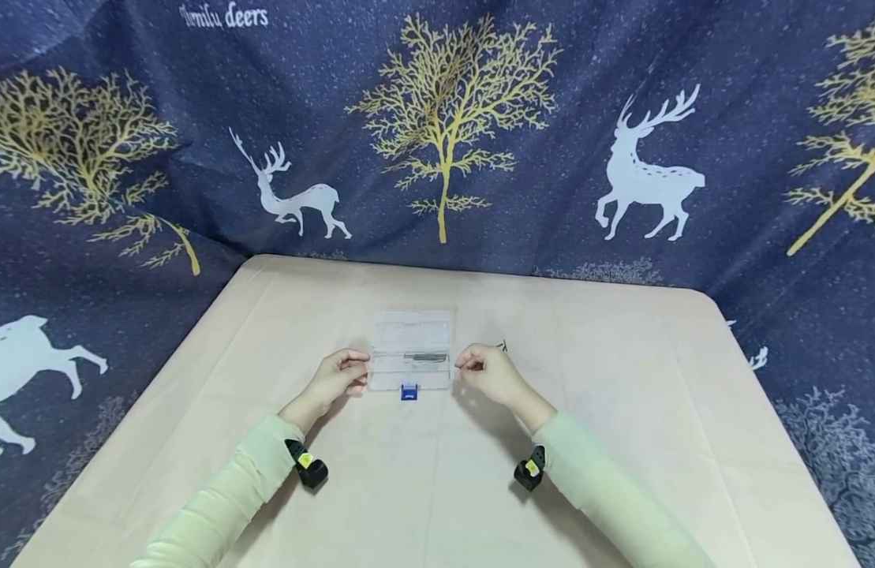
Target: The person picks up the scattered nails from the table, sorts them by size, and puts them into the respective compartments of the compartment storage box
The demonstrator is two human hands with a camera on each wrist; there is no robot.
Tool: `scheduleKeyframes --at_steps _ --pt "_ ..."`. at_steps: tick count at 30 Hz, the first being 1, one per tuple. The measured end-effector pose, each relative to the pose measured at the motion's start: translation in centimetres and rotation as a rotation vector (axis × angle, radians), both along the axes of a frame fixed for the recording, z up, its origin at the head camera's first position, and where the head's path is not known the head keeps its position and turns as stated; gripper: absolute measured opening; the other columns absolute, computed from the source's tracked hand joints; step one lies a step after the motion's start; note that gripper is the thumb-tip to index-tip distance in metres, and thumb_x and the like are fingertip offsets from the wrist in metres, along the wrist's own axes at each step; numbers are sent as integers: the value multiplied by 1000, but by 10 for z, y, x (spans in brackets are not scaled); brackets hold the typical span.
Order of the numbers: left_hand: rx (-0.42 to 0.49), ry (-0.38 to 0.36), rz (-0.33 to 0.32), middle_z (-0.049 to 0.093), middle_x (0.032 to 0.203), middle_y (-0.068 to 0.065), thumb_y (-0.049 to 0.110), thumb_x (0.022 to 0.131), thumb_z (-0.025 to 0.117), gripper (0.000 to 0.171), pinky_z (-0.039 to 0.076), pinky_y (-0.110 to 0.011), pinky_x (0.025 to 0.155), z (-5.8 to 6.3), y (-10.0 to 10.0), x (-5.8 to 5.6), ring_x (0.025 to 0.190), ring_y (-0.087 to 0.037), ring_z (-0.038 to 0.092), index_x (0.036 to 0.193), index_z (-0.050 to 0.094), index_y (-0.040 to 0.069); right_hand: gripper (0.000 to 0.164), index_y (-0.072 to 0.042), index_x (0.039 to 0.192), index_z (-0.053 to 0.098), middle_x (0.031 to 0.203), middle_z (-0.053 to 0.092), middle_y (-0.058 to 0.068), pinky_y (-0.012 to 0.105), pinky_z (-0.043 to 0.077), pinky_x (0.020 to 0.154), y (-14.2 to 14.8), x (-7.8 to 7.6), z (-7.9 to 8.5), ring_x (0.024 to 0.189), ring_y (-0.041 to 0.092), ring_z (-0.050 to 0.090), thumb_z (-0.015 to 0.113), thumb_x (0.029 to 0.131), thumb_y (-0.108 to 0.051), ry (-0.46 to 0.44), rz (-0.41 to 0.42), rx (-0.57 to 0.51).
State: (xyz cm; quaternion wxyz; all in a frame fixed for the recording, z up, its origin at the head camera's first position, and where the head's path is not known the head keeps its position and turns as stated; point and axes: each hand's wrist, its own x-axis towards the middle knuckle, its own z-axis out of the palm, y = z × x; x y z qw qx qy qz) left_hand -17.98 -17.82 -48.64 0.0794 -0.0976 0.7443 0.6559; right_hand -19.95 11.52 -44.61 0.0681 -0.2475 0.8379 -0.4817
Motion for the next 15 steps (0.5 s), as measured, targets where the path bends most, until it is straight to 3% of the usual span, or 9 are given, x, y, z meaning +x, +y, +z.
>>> scheduleKeyframes --at_steps 9,15 --pt "-4 5 1 59 93 -9 2 92 54 26 56 -16 56 1 -2 0 70 -9 56 117 54 -7 10 5 89 64 84 68 17 43 57 83 -23 -6 4 82 28 64 61 80 6 31 -28 43" --pt "16 13 0 59 91 -8 1 91 54 26 56 -16 55 -1 -2 0 69 -8 56 116 54 -8 7 5 88 63 83 67 15 40 57 81 -37 -9 1 81 25 63 62 81 5 22 -15 71"
